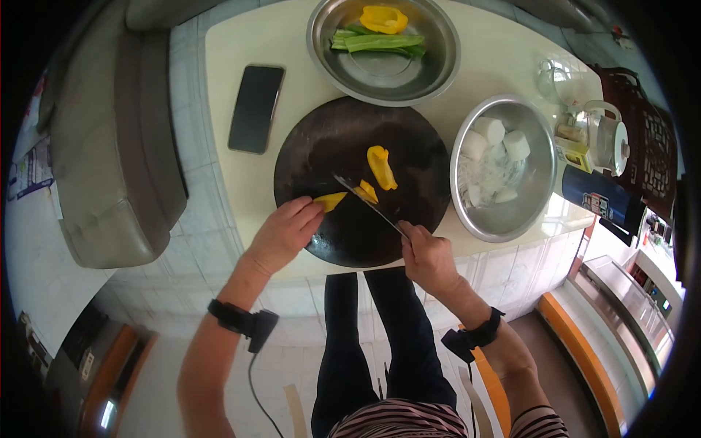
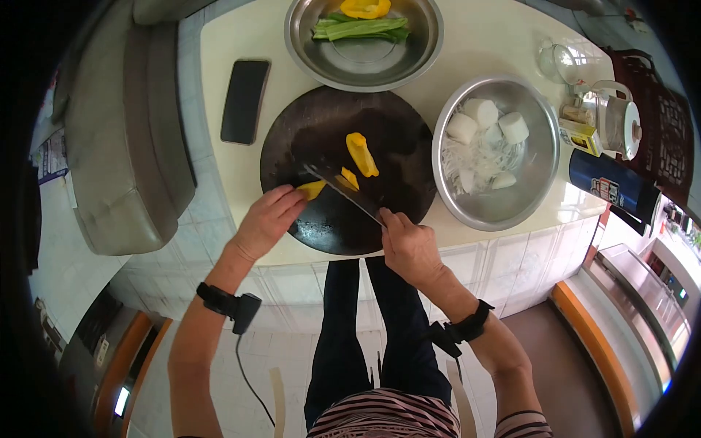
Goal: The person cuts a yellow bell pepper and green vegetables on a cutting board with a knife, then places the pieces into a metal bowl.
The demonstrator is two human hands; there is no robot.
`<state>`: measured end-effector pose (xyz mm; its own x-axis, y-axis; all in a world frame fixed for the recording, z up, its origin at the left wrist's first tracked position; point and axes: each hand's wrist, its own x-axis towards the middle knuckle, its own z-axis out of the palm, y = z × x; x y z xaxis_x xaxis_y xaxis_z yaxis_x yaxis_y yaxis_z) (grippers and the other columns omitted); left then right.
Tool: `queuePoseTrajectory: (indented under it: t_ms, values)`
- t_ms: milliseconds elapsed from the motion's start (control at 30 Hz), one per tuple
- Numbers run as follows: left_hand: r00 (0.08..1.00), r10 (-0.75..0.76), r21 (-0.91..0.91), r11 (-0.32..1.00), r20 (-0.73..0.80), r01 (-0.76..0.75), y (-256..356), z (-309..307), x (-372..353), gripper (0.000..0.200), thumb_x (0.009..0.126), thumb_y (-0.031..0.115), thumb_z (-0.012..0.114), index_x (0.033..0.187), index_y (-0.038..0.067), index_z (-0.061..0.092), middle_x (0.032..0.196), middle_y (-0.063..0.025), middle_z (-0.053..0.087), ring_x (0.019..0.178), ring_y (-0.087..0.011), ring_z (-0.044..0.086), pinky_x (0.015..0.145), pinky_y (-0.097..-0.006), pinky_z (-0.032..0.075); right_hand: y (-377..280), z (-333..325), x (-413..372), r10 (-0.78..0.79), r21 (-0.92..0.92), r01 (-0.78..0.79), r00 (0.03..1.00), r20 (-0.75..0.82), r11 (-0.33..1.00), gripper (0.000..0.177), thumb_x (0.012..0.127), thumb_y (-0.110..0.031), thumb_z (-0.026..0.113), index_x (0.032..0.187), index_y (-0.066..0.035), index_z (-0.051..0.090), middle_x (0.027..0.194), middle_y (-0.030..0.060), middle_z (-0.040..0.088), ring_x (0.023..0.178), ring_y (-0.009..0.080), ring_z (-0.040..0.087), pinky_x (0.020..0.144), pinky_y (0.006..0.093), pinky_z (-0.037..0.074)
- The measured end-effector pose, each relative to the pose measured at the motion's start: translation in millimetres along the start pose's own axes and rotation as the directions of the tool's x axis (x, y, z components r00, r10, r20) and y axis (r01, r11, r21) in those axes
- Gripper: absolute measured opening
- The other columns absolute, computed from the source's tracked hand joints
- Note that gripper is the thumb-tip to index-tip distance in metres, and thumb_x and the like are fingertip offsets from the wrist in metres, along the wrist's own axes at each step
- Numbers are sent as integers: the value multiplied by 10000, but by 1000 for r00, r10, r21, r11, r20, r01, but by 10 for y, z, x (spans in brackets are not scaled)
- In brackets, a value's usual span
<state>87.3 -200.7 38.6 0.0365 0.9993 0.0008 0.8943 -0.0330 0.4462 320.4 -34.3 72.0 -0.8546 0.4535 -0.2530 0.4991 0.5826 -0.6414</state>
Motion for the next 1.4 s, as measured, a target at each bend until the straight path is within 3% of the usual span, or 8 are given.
queuePoseTrajectory:
  t_ms: [133,233,667,867,1067,1167,1233,1400]
  values:
    - [994,86,5,996,68,-87,-82,-40,40,274,691,24,641,962,4,669,1098,-68,605,1073,-256,545,919,-340,495,-80,-68,5,-103,-68,111,989,108,992,330,790,-7,602,1117,21,562,781,120,591,594,314,608,514,366,499]
    - [989,77,31,996,123,-82,-86,-31,-9,220,729,29,624,937,26,696,1030,-46,633,1080,-222,532,971,-306,465,-122,-67,-6,-80,-109,101,980,182,989,339,786,-16,610,1120,17,560,804,111,593,608,299,618,520,359,502]
    - [996,58,-5,998,67,-57,-105,12,-48,250,730,47,623,973,33,677,1027,-33,624,1054,-216,540,914,-295,493,-175,171,321,-139,-161,177,965,225,971,256,774,-7,586,1024,40,561,737,126,582,601,290,623,520,362,504]
    - [990,-143,-55,988,-7,142,158,122,-97,283,709,43,606,987,26,657,1000,-56,605,979,-232,562,766,-317,538,-410,378,484,-139,-186,173,973,182,967,245,769,-35,584,1004,27,562,753,133,593,592,301,625,542,374,522]
    - [849,-447,-275,885,-280,375,646,436,84,238,717,-35,687,943,30,648,923,-72,613,831,-253,598,674,-335,530,-98,272,71,-34,-65,39,997,74,997,258,788,-30,584,1041,16,562,775,129,598,597,318,619,536,406,509]
    - [820,-494,-263,865,-289,428,698,429,74,205,733,-26,701,923,22,641,892,-75,604,793,-262,590,659,-349,518,-82,208,-19,-70,-139,78,996,63,987,276,760,-21,556,1028,45,555,755,141,593,576,315,623,527,383,517]
    - [804,-519,-239,853,-290,465,675,430,30,194,736,-26,701,914,21,639,881,-76,601,788,-266,588,657,-353,515,-67,204,-103,5,-201,22,991,131,979,282,756,-18,555,1031,44,562,757,136,597,581,312,629,531,384,518]
    - [804,-506,-266,859,-311,438,615,363,-27,187,739,-30,703,906,2,627,913,-105,582,817,-292,585,660,-351,509,39,89,-311,72,-127,-55,988,134,990,209,838,-43,560,1034,29,560,780,175,613,630,361,623,557,428,505]
